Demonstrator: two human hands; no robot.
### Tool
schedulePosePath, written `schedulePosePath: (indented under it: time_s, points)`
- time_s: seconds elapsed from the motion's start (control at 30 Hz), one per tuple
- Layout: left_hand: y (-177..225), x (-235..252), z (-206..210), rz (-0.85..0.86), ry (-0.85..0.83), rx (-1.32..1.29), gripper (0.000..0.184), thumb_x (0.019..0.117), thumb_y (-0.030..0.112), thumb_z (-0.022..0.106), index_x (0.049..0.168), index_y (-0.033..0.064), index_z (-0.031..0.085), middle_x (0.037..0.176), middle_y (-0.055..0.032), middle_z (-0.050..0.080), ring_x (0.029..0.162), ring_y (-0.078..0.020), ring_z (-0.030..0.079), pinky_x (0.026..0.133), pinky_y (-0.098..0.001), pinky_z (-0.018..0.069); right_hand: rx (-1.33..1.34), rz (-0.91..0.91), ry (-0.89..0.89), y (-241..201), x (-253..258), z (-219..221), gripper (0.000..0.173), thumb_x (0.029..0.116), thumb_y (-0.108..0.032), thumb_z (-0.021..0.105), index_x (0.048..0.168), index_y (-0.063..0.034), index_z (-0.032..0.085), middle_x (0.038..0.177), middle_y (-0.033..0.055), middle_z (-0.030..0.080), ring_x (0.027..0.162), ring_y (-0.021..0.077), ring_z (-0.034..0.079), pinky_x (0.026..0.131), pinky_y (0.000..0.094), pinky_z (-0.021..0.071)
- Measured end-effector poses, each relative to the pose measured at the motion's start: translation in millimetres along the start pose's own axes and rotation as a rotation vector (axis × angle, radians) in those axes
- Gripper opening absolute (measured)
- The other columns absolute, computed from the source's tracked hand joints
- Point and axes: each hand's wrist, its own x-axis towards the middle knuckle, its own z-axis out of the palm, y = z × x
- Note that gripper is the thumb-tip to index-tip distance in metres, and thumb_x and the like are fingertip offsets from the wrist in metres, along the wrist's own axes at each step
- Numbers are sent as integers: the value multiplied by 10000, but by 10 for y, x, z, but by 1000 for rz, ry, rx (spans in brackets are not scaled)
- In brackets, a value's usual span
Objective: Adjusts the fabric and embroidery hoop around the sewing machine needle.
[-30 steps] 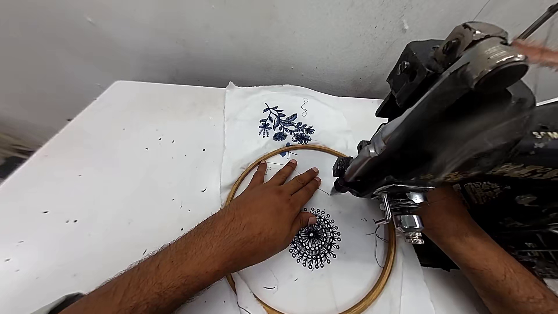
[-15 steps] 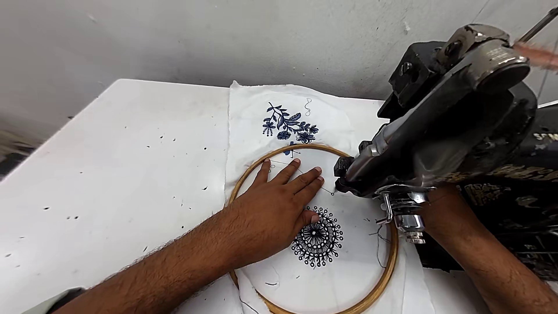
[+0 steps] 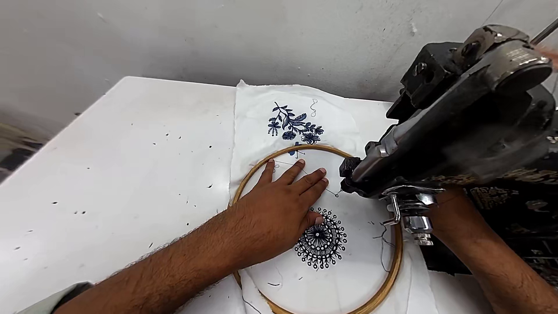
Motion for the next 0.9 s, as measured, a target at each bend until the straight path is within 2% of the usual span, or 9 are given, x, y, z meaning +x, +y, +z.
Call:
schedulePosePath:
  time_s: [0.13, 0.23, 0.3, 0.4, 0.5, 0.6, 0.67, 0.77, 0.9]
  points:
    - [-6, -9, -10, 13, -3, 9, 603, 1090, 487, 308, 1584, 162, 423, 1671, 14, 343, 1563, -287, 261, 1193, -688, 230, 19, -13, -5, -2, 3, -15, 100, 870, -48, 694, 949, 13, 683, 863, 157, 670, 822, 235, 661, 723, 435, 517]
    - [-80, 43, 44, 41, 117, -35, 479, 1096, 335, 383, 1475, 104, 561, 1567, -68, 499, 1475, -288, 435, 1195, -534, 362, 7, 10, -43, -27, 4, -33, 93, 872, -15, 703, 952, 29, 684, 873, 179, 675, 832, 266, 668, 736, 469, 517]
    - [-175, 114, 63, 26, 273, -58, 297, 1052, 210, 516, 1229, 72, 709, 1253, -113, 662, 1182, -278, 642, 985, -442, 544, -14, 56, -73, -58, 9, -50, 78, 878, 13, 699, 952, 30, 680, 870, 187, 674, 833, 290, 670, 736, 492, 515]
    - [-375, 184, -34, -44, 437, -114, 191, 1010, 182, 580, 994, 85, 743, 938, -84, 637, 902, -256, 627, 761, -446, 492, -44, 119, -123, -118, 39, -75, 67, 905, 11, 708, 934, 67, 683, 861, 233, 675, 833, 364, 667, 735, 557, 500]
    - [-530, 214, -73, -38, 552, -650, 185, 1024, 183, 585, 1033, 61, 723, 1001, -14, 671, 959, -95, 654, 858, -276, 554, -81, 123, -164, -174, 64, -91, 113, 919, -11, 721, 965, 84, 684, 905, 269, 676, 887, 412, 668, 780, 595, 491]
    - [-362, 219, -61, 78, 408, -1464, 248, 1081, 95, 391, 1006, 45, 621, 1031, -80, 742, 1019, -188, 728, 964, -383, 588, -32, -24, -70, -108, 50, -26, 106, 861, 22, 754, 916, 75, 681, 853, 253, 670, 826, 397, 668, 733, 584, 501]
    - [-215, 228, 1, 155, 297, -1626, 313, 1096, 156, 309, 950, 101, 580, 909, -52, 715, 939, -194, 734, 942, -402, 591, -51, 0, -106, -132, 54, -38, 103, 865, 40, 749, 913, 101, 681, 852, 280, 671, 836, 435, 671, 750, 610, 501]
    - [-107, 226, 47, 158, 267, -1416, 328, 1093, 153, 346, 879, 66, 578, 756, -5, 593, 707, -107, 648, 777, -331, 610, -81, 84, -165, -218, 77, -87, 112, 900, 19, 740, 952, 102, 686, 906, 286, 678, 895, 437, 673, 797, 606, 501]
    - [-58, 221, 99, -95, 503, -897, 334, 1077, 170, 448, 808, 64, 614, 652, 35, 491, 559, -34, 430, 521, -198, 339, -145, 176, -266, -337, 108, -164, 143, 927, -6, 727, 996, 113, 688, 951, 292, 683, 949, 445, 670, 844, 586, 505]
